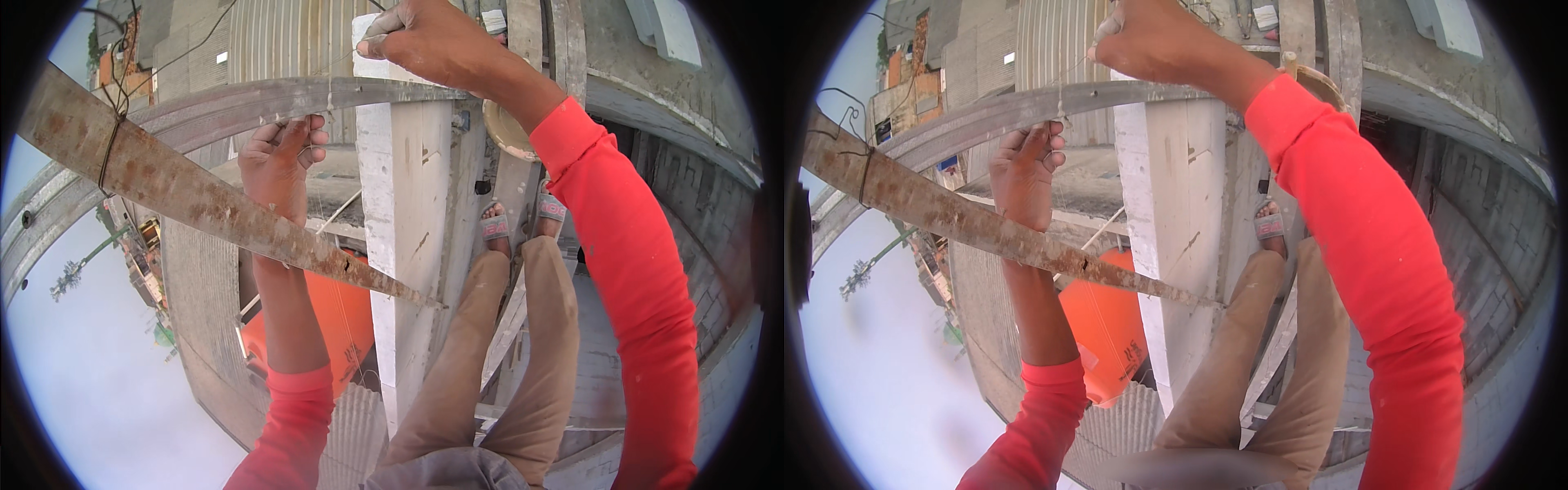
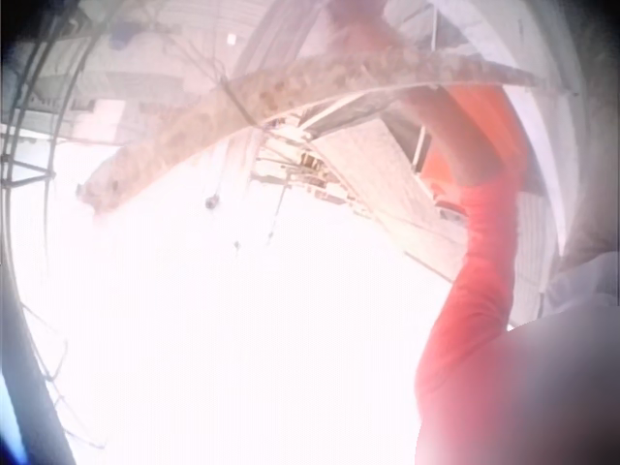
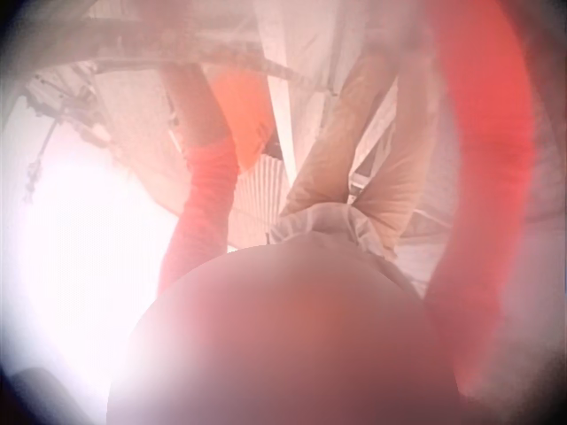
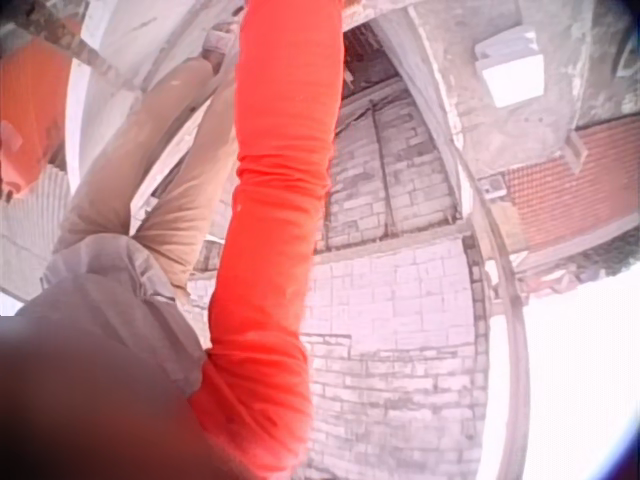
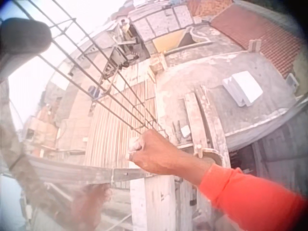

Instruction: The person stands on a wooden scaffold on a rooftop and installs white rectangular tiles onto a vertical wall. They use a trowel to apply mortar from a bucket, place tiles one by one, and adjust their position to reach different sections of the wall.

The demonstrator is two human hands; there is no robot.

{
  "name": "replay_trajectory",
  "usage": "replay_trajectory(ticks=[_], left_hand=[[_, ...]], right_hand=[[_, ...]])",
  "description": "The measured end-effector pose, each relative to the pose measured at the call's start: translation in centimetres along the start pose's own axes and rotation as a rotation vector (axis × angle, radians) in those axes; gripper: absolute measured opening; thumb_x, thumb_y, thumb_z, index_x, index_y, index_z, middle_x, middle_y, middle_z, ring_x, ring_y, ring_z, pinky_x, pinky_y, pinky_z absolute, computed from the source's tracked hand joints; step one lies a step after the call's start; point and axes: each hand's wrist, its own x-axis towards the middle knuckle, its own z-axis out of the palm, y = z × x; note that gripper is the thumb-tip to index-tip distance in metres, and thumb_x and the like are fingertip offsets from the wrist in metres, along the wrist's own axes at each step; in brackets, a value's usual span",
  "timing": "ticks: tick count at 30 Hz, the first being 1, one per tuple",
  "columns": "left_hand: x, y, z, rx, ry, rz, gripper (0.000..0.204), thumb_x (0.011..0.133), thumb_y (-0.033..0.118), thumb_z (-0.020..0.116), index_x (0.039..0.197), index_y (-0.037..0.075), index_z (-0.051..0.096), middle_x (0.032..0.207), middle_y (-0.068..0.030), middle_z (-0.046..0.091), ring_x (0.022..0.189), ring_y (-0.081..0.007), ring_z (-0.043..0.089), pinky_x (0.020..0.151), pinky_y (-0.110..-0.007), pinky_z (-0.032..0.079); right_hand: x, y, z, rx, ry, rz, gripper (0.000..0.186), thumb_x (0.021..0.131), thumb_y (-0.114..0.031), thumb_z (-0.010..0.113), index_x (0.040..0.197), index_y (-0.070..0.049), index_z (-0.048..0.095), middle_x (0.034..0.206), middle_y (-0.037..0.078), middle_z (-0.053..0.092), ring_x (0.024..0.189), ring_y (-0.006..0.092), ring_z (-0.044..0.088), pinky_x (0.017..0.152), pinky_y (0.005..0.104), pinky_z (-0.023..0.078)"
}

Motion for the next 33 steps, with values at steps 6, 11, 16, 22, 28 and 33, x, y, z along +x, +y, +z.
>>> replay_trajectory(ticks=[6, 11, 16, 22, 28, 33], left_hand=[[-1.4, -1.2, 0.3, -0.026, -0.01, -0.051, 0.02, 0.102, 0.014, 0.073, 0.114, -0.002, 0.071, 0.101, -0.0103, 0.072, 0.083, -0.0115, 0.064, 0.073, -0.026, 0.05], [0.0, -1.8, 0.1, -0.116, -0.069, -0.013, 0.018, 0.103, 0.011, 0.072, 0.115, -0.003, 0.07, 0.1, -0.0082, 0.071, 0.083, -0.0109, 0.062, 0.074, -0.025, 0.049], [-1.0, -2.2, 0.3, -0.149, -0.034, -0.059, 0.018, 0.102, 0.008, 0.07, 0.116, -0.002, 0.07, 0.101, -0.008, 0.07, 0.087, -0.0115, 0.063, 0.074, -0.025, 0.048], [-1.7, -2.5, -0.2, -0.116, -0.073, -0.057, 0.023, 0.102, 0.009, 0.068, 0.122, -0.004, 0.068, 0.106, -0.0083, 0.068, 0.092, -0.0127, 0.062, 0.077, -0.025, 0.048], [-0.5, -2.4, 0.3, -0.169, -0.042, -0.021, 0.019, 0.101, 0.011, 0.07, 0.115, -0.003, 0.07, 0.101, -0.0086, 0.069, 0.088, -0.0131, 0.064, 0.074, -0.025, 0.047], [-1.5, -2.6, 1.3, -0.158, 0.044, -0.039, 0.019, 0.1, 0.01, 0.069, 0.114, -0.004, 0.069, 0.1, -0.0096, 0.068, 0.08, -0.0113, 0.059, 0.069, -0.025, 0.046]], right_hand=[[1.4, 0.9, 0.8, -0.125, 0.07, -0.175, 0.023, 0.079, -0.007, 0.059, 0.059, 0.003, 0.054, 0.053, 0.015, 0.041, 0.052, 0.0197, 0.039, 0.053, 0.0461, 0.038], [2.1, 0.8, -0.3, -0.209, 0.081, -0.143, 0.021, 0.076, -0.006, 0.057, 0.058, 0.004, 0.053, 0.053, 0.015, 0.039, 0.053, 0.02, 0.035, 0.052, 0.0472, 0.036], [1.5, 1.1, -1.0, -0.226, 0.087, -0.198, 0.021, 0.075, -0.007, 0.058, 0.059, 0.006, 0.056, 0.053, 0.015, 0.042, 0.053, 0.0218, 0.038, 0.05, 0.049, 0.036], [0.9, 1.6, -1.4, -0.188, 0.136, -0.172, 0.033, 0.075, -0.013, 0.061, 0.068, 0.02, 0.058, 0.057, 0.027, 0.051, 0.059, 0.025, 0.056, 0.054, 0.0503, 0.045], [-0.8, 1.2, -1.9, -0.114, 0.173, -0.101, 0.033, 0.078, -0.014, 0.064, 0.068, 0.018, 0.062, 0.059, 0.023, 0.058, 0.059, 0.0243, 0.057, 0.058, 0.0473, 0.047], [-3.1, 0.4, -2.0, -0.083, 0.069, 0.077, 0.027, 0.08, -0.013, 0.065, 0.065, 0.009, 0.064, 0.059, 0.014, 0.058, 0.058, 0.0192, 0.054, 0.057, 0.0437, 0.044]])
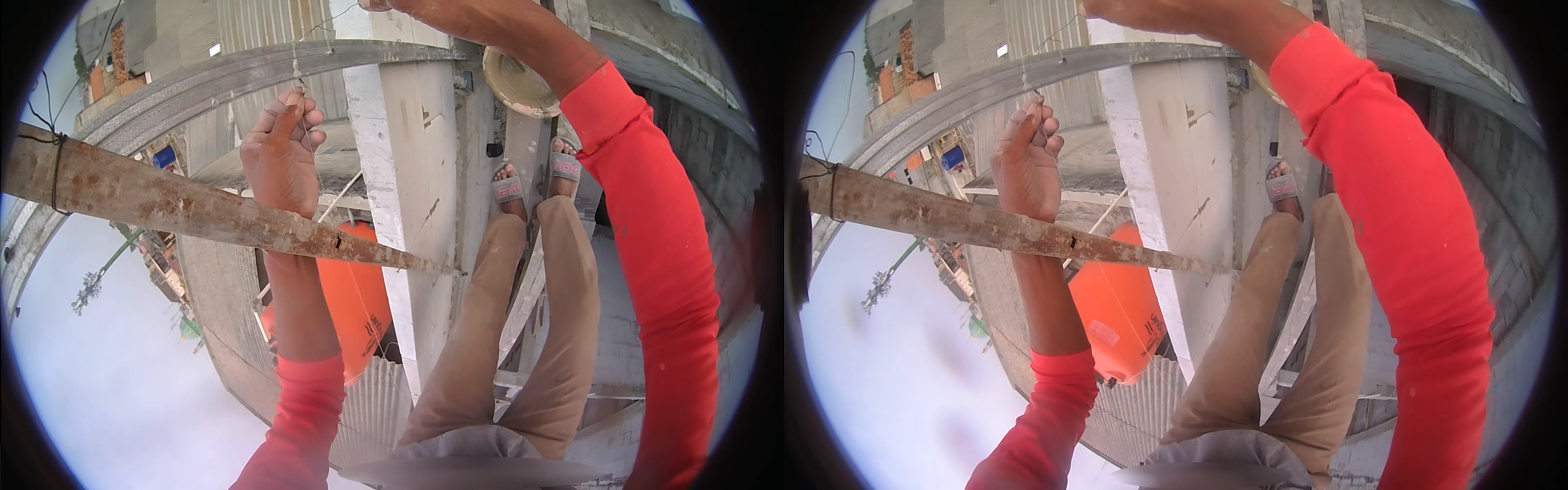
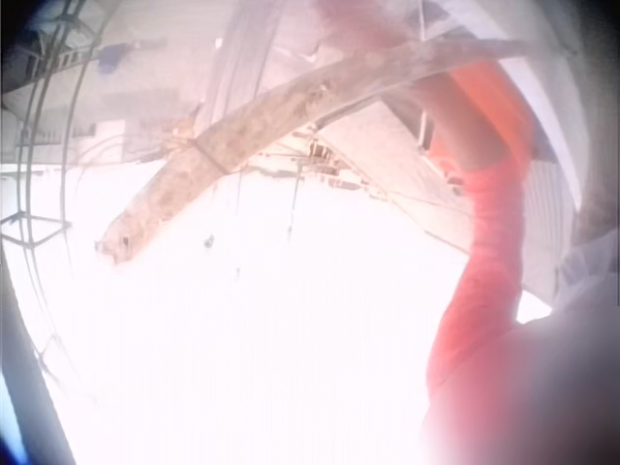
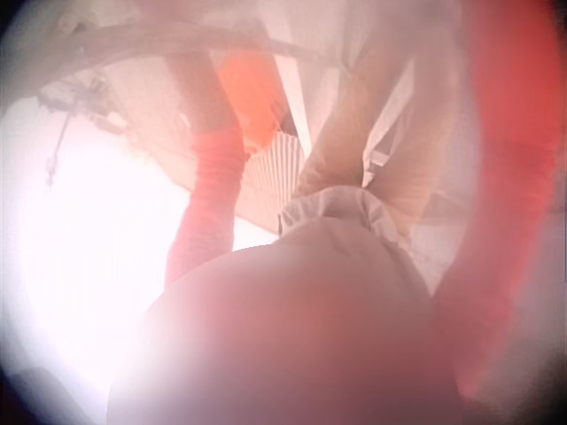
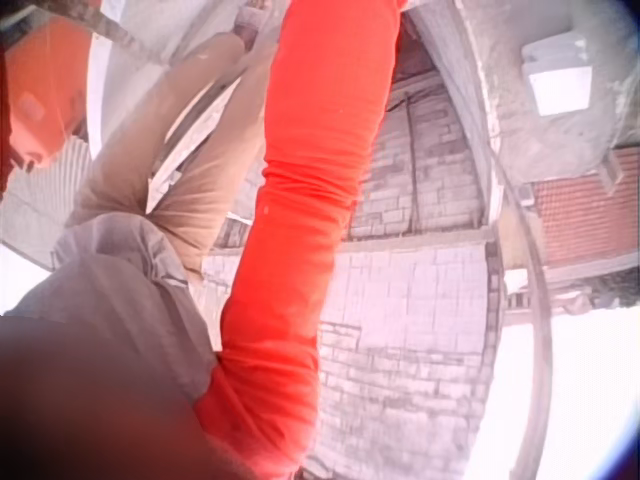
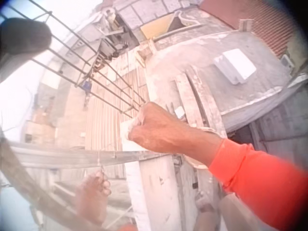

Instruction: The person stands on a wooden scaffold on a rooftop and installs white rectangular tiles onto a vertical wall. They use a trowel to apply mortar from a bucket, place tiles one by one, and adjust their position to reach different sections of the wall.

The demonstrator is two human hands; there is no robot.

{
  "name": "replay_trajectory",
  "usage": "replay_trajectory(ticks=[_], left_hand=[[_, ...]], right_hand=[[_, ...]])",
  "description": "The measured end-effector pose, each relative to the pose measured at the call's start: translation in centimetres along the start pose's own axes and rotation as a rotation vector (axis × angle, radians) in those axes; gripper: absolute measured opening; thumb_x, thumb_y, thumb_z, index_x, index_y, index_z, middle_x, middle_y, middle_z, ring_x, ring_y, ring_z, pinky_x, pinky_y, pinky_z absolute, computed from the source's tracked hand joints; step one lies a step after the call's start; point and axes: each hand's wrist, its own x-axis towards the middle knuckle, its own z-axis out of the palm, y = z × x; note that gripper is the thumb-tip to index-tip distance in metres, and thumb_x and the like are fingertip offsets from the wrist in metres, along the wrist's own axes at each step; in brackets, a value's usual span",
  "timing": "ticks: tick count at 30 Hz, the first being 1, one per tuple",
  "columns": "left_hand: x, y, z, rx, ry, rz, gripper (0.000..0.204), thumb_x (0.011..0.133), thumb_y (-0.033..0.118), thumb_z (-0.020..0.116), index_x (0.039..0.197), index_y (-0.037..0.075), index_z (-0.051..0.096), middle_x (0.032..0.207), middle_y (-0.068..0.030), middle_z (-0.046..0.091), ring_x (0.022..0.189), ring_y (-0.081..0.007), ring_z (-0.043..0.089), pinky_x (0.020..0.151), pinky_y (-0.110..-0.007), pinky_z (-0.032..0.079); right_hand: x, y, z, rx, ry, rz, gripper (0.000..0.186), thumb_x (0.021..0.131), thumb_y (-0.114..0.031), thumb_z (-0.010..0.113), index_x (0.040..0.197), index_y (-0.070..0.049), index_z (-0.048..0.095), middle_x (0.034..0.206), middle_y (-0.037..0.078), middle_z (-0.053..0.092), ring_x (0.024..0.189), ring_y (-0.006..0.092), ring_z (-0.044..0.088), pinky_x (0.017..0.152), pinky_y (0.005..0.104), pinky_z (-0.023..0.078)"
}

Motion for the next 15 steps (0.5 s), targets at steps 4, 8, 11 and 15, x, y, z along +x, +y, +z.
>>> replay_trajectory(ticks=[4, 8, 11, 15], left_hand=[[-0.6, 0.1, -0.2, -0.034, -0.042, -0.04, 0.022, 0.1, 0.01, 0.069, 0.114, -0.006, 0.068, 0.097, -0.009, 0.067, 0.075, -0.0085, 0.054, 0.065, -0.022, 0.044], [0.0, -0.2, -0.1, -0.053, -0.042, -0.015, 0.023, 0.099, 0.01, 0.069, 0.115, -0.007, 0.067, 0.096, -0.0082, 0.066, 0.074, -0.0066, 0.052, 0.062, -0.019, 0.041], [0.6, -0.1, 0.1, -0.064, -0.021, -0.014, 0.023, 0.098, 0.009, 0.069, 0.116, -0.006, 0.068, 0.097, -0.0079, 0.066, 0.074, -0.0074, 0.051, 0.063, -0.021, 0.042], [0.5, -0.1, 0.6, -0.003, -0.011, -0.013, 0.024, 0.1, 0.014, 0.072, 0.116, -0.004, 0.07, 0.1, -0.0071, 0.068, 0.083, -0.0091, 0.059, 0.068, -0.023, 0.045]], right_hand=[[0.0, -0.2, 0.4, 0.037, 0.083, 0.026, 0.024, 0.08, -0.012, 0.066, 0.064, 0.006, 0.064, 0.058, 0.009, 0.054, 0.057, 0.0162, 0.049, 0.055, 0.042, 0.041], [0.5, 0.0, 0.2, 0.033, 0.095, 0.014, 0.025, 0.081, -0.012, 0.067, 0.064, 0.005, 0.064, 0.057, 0.006, 0.052, 0.057, 0.0144, 0.046, 0.054, 0.0409, 0.039], [-0.2, 0.5, 0.2, 0.041, 0.082, 0.042, 0.027, 0.083, -0.014, 0.068, 0.064, 0.005, 0.064, 0.056, 0.004, 0.05, 0.057, 0.0136, 0.045, 0.054, 0.0405, 0.038], [-3.9, 1.0, 2.2, -0.041, 0.103, 0.004, 0.032, 0.089, -0.019, 0.068, 0.072, 0.007, 0.067, 0.056, 0.011, 0.047, 0.054, 0.0196, 0.042, 0.057, 0.0418, 0.043]])
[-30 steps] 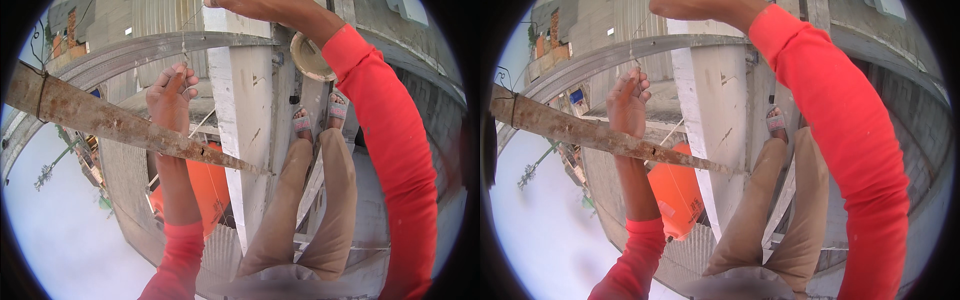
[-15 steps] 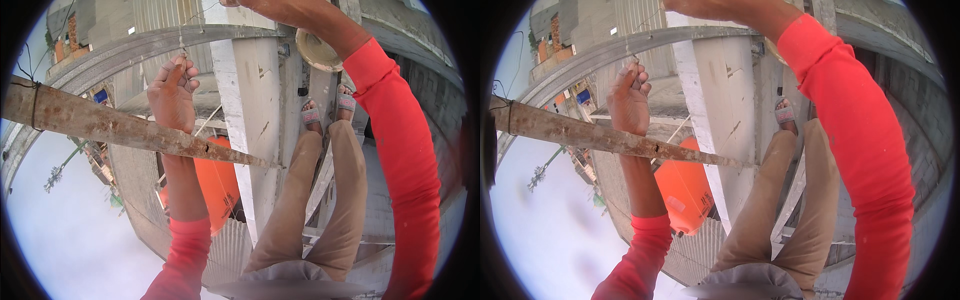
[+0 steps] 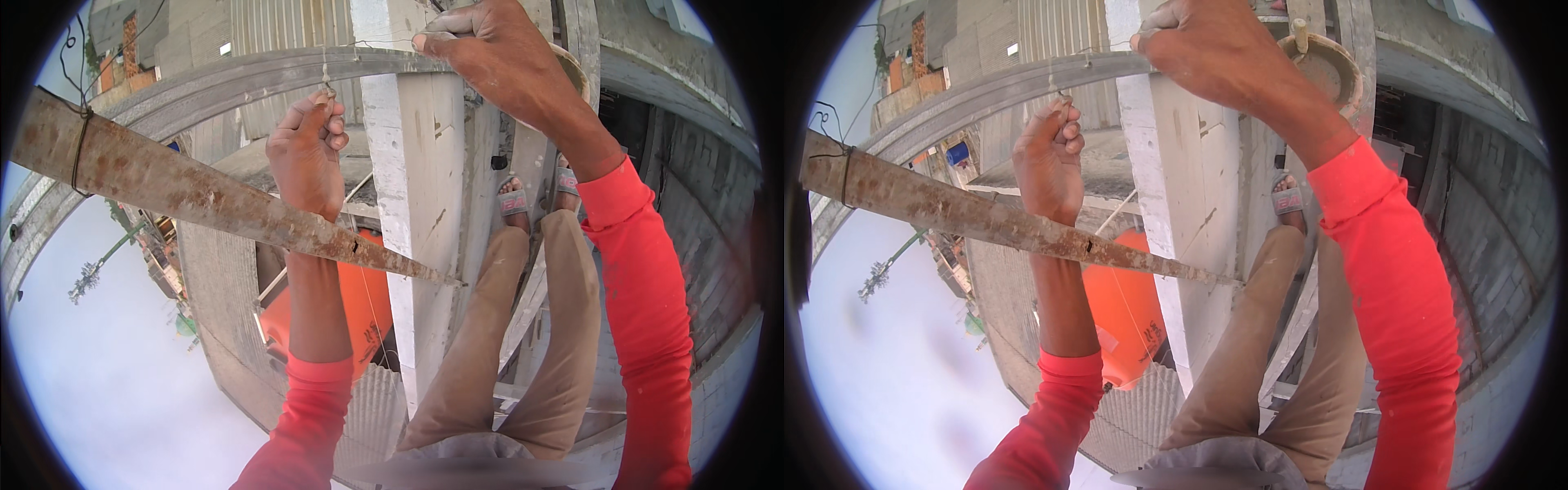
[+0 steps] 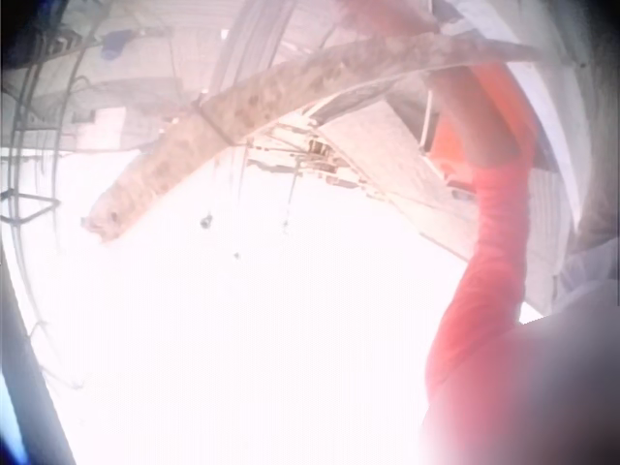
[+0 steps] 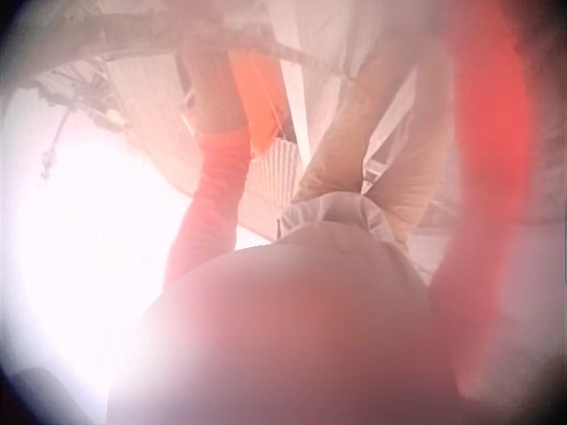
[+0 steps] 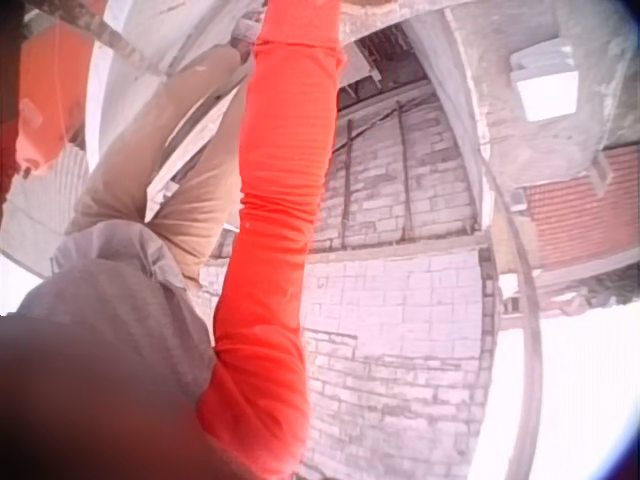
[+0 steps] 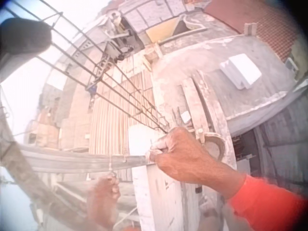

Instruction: The person stands on a wooden scaffold on a rooftop and installs white rectangular tiles onto a vertical wall. They use a trowel to apply mortar from a bucket, place tiles one by one, and adjust their position to reach different sections of the wall.

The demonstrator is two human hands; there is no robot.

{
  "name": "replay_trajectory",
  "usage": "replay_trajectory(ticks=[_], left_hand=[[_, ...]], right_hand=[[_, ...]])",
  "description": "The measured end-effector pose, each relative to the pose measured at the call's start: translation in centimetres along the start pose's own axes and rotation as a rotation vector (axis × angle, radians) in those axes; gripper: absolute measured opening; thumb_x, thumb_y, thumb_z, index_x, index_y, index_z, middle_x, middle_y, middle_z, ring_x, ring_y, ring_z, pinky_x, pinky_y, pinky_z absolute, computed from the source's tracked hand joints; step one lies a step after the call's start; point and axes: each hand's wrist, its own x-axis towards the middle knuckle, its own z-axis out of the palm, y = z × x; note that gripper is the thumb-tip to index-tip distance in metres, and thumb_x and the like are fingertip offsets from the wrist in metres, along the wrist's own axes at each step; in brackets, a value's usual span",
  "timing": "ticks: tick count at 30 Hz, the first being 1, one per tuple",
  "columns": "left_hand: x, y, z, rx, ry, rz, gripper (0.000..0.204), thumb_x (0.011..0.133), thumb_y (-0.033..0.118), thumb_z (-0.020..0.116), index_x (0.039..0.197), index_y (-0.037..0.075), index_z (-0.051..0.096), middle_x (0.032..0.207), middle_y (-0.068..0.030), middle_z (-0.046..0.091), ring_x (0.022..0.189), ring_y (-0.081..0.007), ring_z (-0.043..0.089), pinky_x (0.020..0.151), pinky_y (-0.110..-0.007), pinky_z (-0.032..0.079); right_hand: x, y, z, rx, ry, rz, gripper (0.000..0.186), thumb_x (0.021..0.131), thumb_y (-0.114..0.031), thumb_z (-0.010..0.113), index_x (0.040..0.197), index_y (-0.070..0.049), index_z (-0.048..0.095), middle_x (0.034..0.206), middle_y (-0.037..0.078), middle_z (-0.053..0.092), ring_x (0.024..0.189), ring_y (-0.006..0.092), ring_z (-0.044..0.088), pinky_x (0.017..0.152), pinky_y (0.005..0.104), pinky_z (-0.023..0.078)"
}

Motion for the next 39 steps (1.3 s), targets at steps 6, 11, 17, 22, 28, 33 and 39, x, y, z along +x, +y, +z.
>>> replay_trajectory(ticks=[6, 11, 17, 22, 28, 33, 39], left_hand=[[-1.8, 0.1, -0.2, 0.267, 0.175, 0.193, 0.026, 0.103, 0.018, 0.071, 0.12, -0.002, 0.072, 0.104, -0.0073, 0.073, 0.09, -0.0121, 0.067, 0.076, -0.026, 0.05], [-2.5, 1.6, -1.1, 0.371, -0.053, 0.071, 0.033, 0.101, 0.028, 0.076, 0.118, 0.0, 0.079, 0.099, -0.0096, 0.08, 0.086, -0.0143, 0.073, 0.078, -0.029, 0.053], [-1.7, 3.6, -1.0, 0.502, -0.194, 0.01, 0.036, 0.1, 0.033, 0.075, 0.118, 0.002, 0.081, 0.096, -0.0056, 0.078, 0.087, -0.0125, 0.068, 0.078, -0.028, 0.052], [-0.8, 5.2, -1.0, 0.517, -0.237, -0.064, 0.028, 0.097, 0.026, 0.075, 0.11, 0.001, 0.083, 0.088, -0.0028, 0.073, 0.08, -0.0107, 0.06, 0.078, -0.028, 0.051], [0.4, 6.4, -1.5, 0.944, -0.221, 0.052, 0.027, 0.099, 0.025, 0.072, 0.103, -0.001, 0.08, 0.084, -0.0059, 0.076, 0.076, -0.0136, 0.066, 0.078, -0.032, 0.053], [1.6, 6.8, -2.7, 1.366, -0.205, 0.544, 0.037, 0.101, 0.034, 0.072, 0.113, -0.001, 0.078, 0.108, -0.0186, 0.078, 0.1, -0.0319, 0.072, 0.095, -0.044, 0.052], [5.5, 8.1, -5.9, 1.412, -0.235, 0.812, 0.026, 0.1, 0.026, 0.073, 0.117, 0.007, 0.076, 0.12, -0.0159, 0.074, 0.116, -0.0367, 0.065, 0.101, -0.047, 0.048]], right_hand=[[-5.6, -1.1, 5.4, 0.254, 0.1, 0.188, 0.031, 0.094, -0.02, 0.067, 0.087, 0.01, 0.073, 0.054, 0.014, 0.046, 0.053, 0.0203, 0.042, 0.056, 0.0418, 0.043], [-6.7, -2.9, 10.0, 0.402, 0.199, 0.236, 0.029, 0.096, -0.016, 0.065, 0.097, 0.01, 0.076, 0.054, 0.016, 0.05, 0.053, 0.0176, 0.045, 0.055, 0.0404, 0.044], [-6.4, -4.2, 13.2, 0.58, 0.241, 0.325, 0.027, 0.096, -0.013, 0.063, 0.086, 0.01, 0.072, 0.052, 0.014, 0.047, 0.051, 0.0138, 0.042, 0.05, 0.0395, 0.039], [-5.9, -4.7, 13.9, 0.685, 0.174, 0.312, 0.027, 0.096, -0.01, 0.062, 0.078, 0.009, 0.066, 0.052, 0.013, 0.047, 0.05, 0.0153, 0.041, 0.051, 0.0394, 0.038], [-5.8, -4.6, 11.1, 0.361, -0.12, 0.266, 0.032, 0.09, -0.016, 0.065, 0.067, 0.005, 0.063, 0.052, 0.011, 0.051, 0.049, 0.0224, 0.045, 0.055, 0.0423, 0.042], [-1.4, -3.6, 5.5, 0.171, 0.124, 0.162, 0.033, 0.091, -0.025, 0.069, 0.072, 0.001, 0.068, 0.057, 0.005, 0.053, 0.055, 0.0142, 0.047, 0.057, 0.0357, 0.041], [10.2, -2.8, 4.7, -0.019, -0.382, -0.328, 0.031, 0.089, -0.029, 0.07, 0.082, 0.001, 0.074, 0.077, 0.01, 0.065, 0.076, 0.0187, 0.059, 0.071, 0.0391, 0.049]])
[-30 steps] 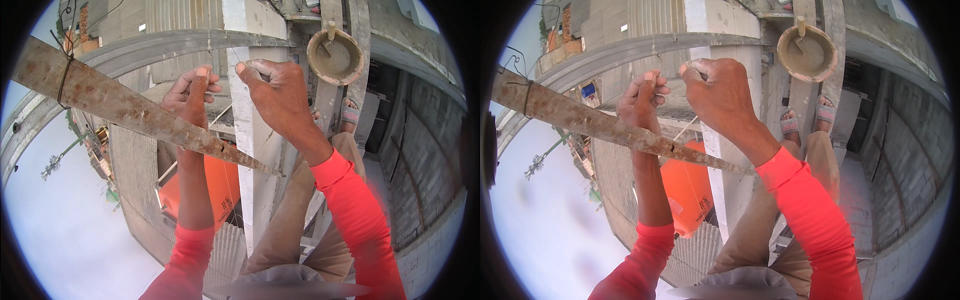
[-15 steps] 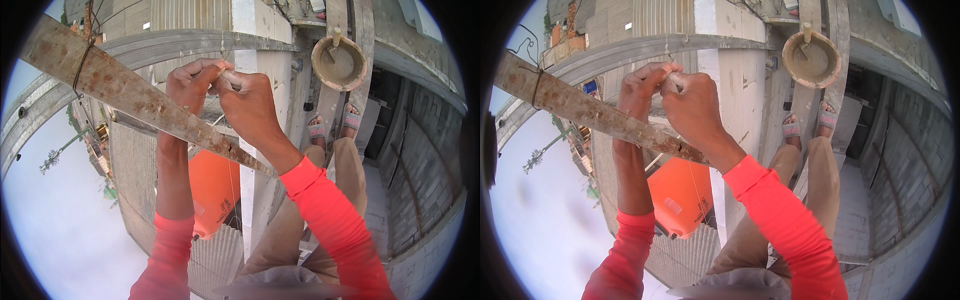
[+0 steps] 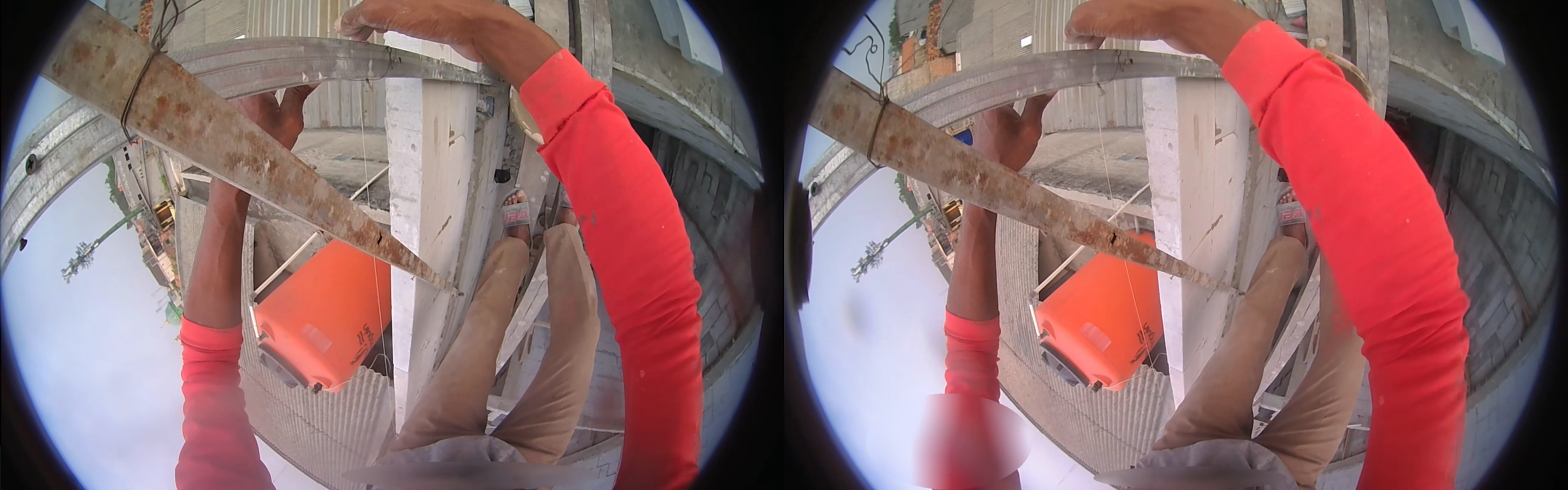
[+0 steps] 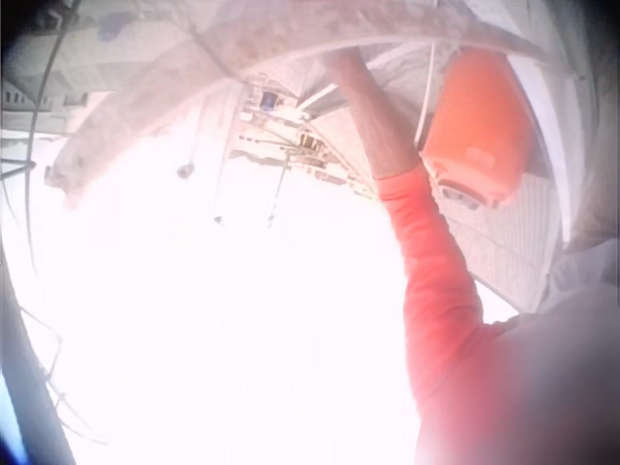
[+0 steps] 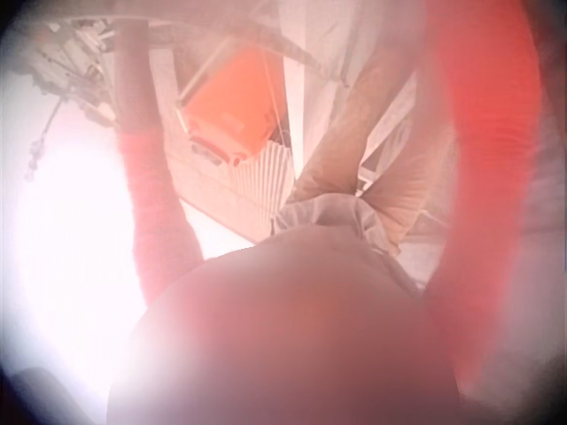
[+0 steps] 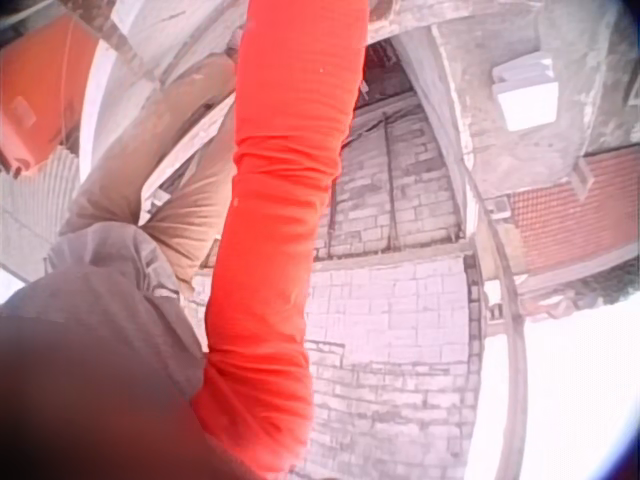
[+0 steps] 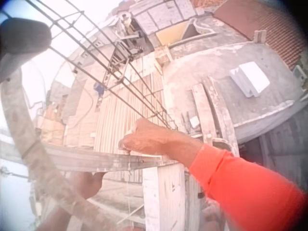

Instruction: The person stands on a wooden scaffold on a rooftop and installs white rectangular tiles onto a vertical wall. They use a trowel to apply mortar from a bucket, place tiles one by one, and adjust their position to reach different sections of the wall.

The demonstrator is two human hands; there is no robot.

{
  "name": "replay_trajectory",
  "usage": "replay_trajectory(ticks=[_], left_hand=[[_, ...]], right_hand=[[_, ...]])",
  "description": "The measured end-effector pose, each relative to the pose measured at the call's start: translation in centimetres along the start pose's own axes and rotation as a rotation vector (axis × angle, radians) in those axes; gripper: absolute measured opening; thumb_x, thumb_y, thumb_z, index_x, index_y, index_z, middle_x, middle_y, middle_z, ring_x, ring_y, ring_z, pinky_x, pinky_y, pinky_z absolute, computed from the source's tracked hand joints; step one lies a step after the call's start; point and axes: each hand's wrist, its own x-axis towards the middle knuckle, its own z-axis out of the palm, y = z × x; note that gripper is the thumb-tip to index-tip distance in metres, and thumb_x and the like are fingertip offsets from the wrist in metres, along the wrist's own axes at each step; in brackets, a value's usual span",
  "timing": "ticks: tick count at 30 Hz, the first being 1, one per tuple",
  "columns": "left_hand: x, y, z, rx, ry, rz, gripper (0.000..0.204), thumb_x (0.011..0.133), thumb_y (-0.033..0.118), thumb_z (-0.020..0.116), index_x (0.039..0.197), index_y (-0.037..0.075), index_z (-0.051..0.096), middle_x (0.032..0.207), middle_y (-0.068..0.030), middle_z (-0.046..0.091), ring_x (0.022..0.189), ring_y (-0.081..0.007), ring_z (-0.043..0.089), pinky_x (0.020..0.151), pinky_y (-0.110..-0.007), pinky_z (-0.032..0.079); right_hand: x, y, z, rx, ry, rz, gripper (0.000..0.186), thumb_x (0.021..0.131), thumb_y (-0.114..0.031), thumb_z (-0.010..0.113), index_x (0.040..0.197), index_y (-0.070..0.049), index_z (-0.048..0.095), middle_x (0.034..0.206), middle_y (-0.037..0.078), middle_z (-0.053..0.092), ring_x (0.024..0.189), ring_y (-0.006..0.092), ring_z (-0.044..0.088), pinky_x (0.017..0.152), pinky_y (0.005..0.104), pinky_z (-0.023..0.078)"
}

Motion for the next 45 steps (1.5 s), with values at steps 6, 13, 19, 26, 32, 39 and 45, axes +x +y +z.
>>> replay_trajectory(ticks=[6, 13, 19, 26, 32, 39, 45], left_hand=[[4.8, -2.8, -0.5, 0.432, 0.082, 0.568, 0.025, 0.094, 0.022, 0.075, 0.115, 0.009, 0.072, 0.135, -0.0098, 0.065, 0.132, -0.0317, 0.056, 0.104, -0.044, 0.046], [6.9, -2.8, -0.2, 0.52, 0.078, 0.633, 0.036, 0.098, 0.026, 0.071, 0.13, 0.01, 0.068, 0.143, -0.0093, 0.063, 0.136, -0.03, 0.055, 0.111, -0.043, 0.045], [7.5, -4.0, -0.2, 0.355, 0.118, 0.618, 0.043, 0.103, 0.029, 0.068, 0.142, 0.01, 0.063, 0.147, -0.0103, 0.061, 0.137, -0.0288, 0.056, 0.115, -0.043, 0.043], [2.6, -3.9, 2.2, -0.658, 0.015, 0.069, 0.029, 0.105, 0.023, 0.072, 0.132, 0.012, 0.072, 0.125, -0.0072, 0.074, 0.116, -0.0216, 0.069, 0.106, -0.042, 0.053], [-1.8, -3.2, 3.8, -1.293, -0.13, -0.213, 0.045, 0.105, 0.014, 0.069, 0.145, -0.004, 0.058, 0.142, -0.0211, 0.065, 0.136, -0.0309, 0.061, 0.123, -0.053, 0.04], [-2.3, 4.2, 3.5, -1.025, -0.064, -0.254, 0.053, 0.096, 0.012, 0.08, 0.142, -0.004, 0.062, 0.138, -0.0202, 0.068, 0.135, -0.0278, 0.061, 0.119, -0.044, 0.045], [0.0, 5.1, 4.5, -0.768, -0.017, -0.305, 0.051, 0.091, 0.018, 0.088, 0.133, -0.003, 0.069, 0.124, -0.0143, 0.074, 0.116, -0.0199, 0.069, 0.102, -0.035, 0.056]], right_hand=[[2.3, 0.9, 0.8, 0.45, -0.25, 0.377, 0.04, 0.093, -0.04, 0.068, 0.111, -0.004, 0.076, 0.114, 0.009, 0.072, 0.105, 0.0239, 0.063, 0.094, 0.0457, 0.047], [2.6, 0.9, 1.3, 0.616, -0.347, 0.419, 0.029, 0.092, -0.037, 0.07, 0.106, -0.012, 0.073, 0.1, 0.005, 0.069, 0.092, 0.0185, 0.057, 0.085, 0.0389, 0.044], [2.6, 0.7, 2.4, 0.687, -0.259, 0.526, 0.017, 0.087, -0.024, 0.076, 0.087, -0.008, 0.075, 0.091, 0.006, 0.072, 0.084, 0.0189, 0.06, 0.078, 0.0356, 0.046], [-0.1, 0.5, 3.2, 0.96, 0.107, 0.559, 0.007, 0.086, -0.008, 0.076, 0.09, -0.002, 0.076, 0.093, 0.012, 0.072, 0.086, 0.0213, 0.064, 0.072, 0.0376, 0.053], [-1.6, 0.8, 4.1, 1.132, 0.373, 0.516, 0.012, 0.085, -0.003, 0.075, 0.096, 0.002, 0.074, 0.095, 0.015, 0.071, 0.093, 0.0252, 0.068, 0.07, 0.0431, 0.061], [-2.5, 0.0, 6.0, 1.163, 0.667, 0.495, 0.007, 0.083, -0.004, 0.073, 0.088, 0.002, 0.074, 0.09, 0.013, 0.071, 0.085, 0.0251, 0.07, 0.069, 0.0426, 0.059], [-5.8, -0.1, 5.7, 0.896, 0.867, 0.494, 0.011, 0.082, -0.006, 0.073, 0.086, 0.004, 0.074, 0.088, 0.014, 0.075, 0.079, 0.0246, 0.069, 0.069, 0.042, 0.053]])
